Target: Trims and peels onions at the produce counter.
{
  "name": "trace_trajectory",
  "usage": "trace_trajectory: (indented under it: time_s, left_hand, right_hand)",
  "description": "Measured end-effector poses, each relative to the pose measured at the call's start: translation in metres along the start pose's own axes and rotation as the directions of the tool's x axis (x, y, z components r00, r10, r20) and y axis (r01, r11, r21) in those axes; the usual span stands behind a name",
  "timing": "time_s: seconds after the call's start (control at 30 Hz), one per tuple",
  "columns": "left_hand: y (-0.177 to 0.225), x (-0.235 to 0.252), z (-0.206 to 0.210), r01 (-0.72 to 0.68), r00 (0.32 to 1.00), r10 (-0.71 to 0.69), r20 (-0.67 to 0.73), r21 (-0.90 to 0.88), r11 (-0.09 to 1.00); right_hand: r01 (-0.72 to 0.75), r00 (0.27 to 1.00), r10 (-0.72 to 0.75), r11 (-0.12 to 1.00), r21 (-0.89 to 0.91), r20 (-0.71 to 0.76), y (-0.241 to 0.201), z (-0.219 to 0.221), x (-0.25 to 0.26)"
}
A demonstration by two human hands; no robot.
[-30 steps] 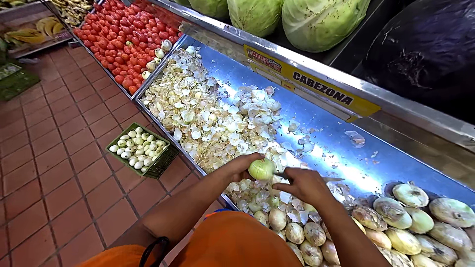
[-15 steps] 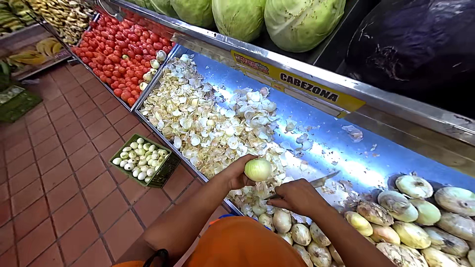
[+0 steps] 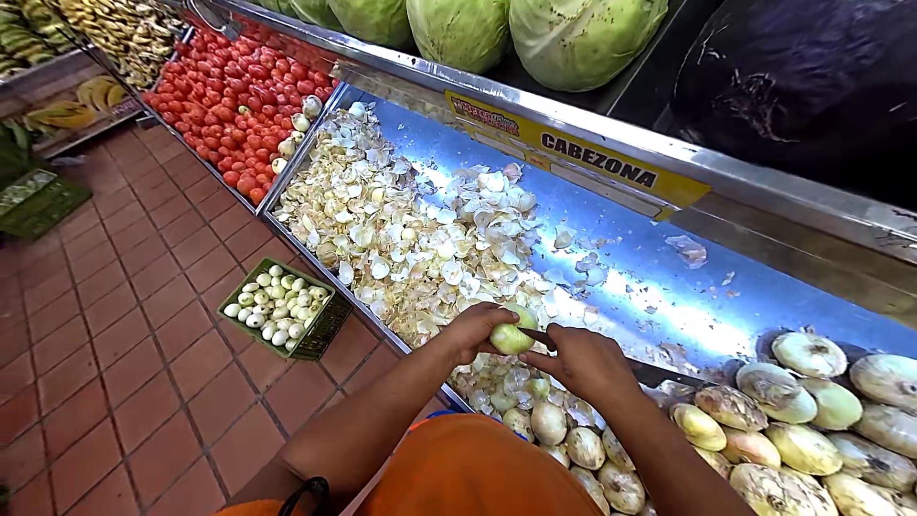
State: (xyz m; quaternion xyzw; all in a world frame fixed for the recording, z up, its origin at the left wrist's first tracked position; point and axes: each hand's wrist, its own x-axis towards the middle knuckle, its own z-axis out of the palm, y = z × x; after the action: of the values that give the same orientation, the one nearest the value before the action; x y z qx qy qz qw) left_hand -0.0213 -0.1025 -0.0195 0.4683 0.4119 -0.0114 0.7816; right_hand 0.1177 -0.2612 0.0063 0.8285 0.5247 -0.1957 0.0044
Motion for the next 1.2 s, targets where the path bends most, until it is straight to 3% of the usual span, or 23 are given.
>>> trace_trajectory:
  time_s: [0.17, 0.27, 0.4, 0.47, 0.6, 0.7, 0.8, 0.93, 1.03, 1.13, 1.2]
  left_hand:
    - [-0.009, -0.001, 0.015, 0.022, 0.994, -0.017, -0.105, 0.04, 0.999]
    - [-0.009, 0.0, 0.02, 0.037, 0.989, -0.033, -0.144, 0.021, 0.999]
    - [-0.02, 0.016, 0.011, 0.067, 0.978, -0.094, -0.184, -0.15, 0.986]
    - [-0.02, 0.021, 0.003, 0.106, 0.973, -0.148, -0.177, -0.229, 0.968]
    - [-0.01, 0.019, -0.008, 0.099, 0.99, -0.121, -0.074, -0.246, 0.964]
    - [-0.006, 0.013, -0.012, 0.033, 0.998, -0.043, -0.044, -0.217, 0.976]
    - [-0.003, 0.007, -0.012, 0.041, 0.996, -0.034, 0.083, -0.084, 0.996]
    - [0.005, -0.019, 0.008, -0.146, 0.961, 0.079, 0.265, 0.244, 0.959]
    - [0.003, -0.014, 0.016, -0.231, 0.958, 0.125, 0.257, 0.44, 0.868]
    - [-0.001, -0.007, 0.01, -0.3, 0.939, 0.194, 0.286, 0.401, 0.866]
    - [-0.005, -0.006, 0.006, -0.292, 0.939, 0.217, 0.267, 0.285, 0.913]
  right_hand:
    - [0.031, 0.997, -0.03, 0.999, -0.013, 0.077, -0.003, 0.007, 0.007]
    - [0.124, 0.992, -0.124, 0.991, -0.054, 0.011, -0.001, 0.022, 0.009]
    - [0.26, 0.964, -0.263, 0.962, -0.086, -0.038, 0.002, 0.044, 0.003]
    - [0.289, 0.957, -0.286, 0.953, -0.086, 0.047, -0.002, 0.055, -0.003]
    - [0.291, 0.924, -0.285, 0.956, 0.013, 0.254, 0.012, 0.047, -0.003]
    - [0.161, 0.964, -0.212, 0.946, 0.282, 0.161, 0.029, 0.025, -0.004]
    - [-0.047, 0.998, 0.014, 0.798, 0.6, 0.059, 0.039, 0.016, 0.001]
    - [-0.024, 0.993, -0.064, 0.694, 0.72, 0.095, 0.034, 0.021, 0.007]
    - [0.015, 1.0, -0.031, 0.593, 0.805, 0.003, 0.039, 0.035, 0.006]
    - [0.093, 0.995, 0.008, 0.35, 0.932, -0.103, 0.044, 0.04, -0.003]
    - [0.136, 0.985, 0.063, 0.267, 0.954, -0.158, 0.042, 0.043, -0.008]
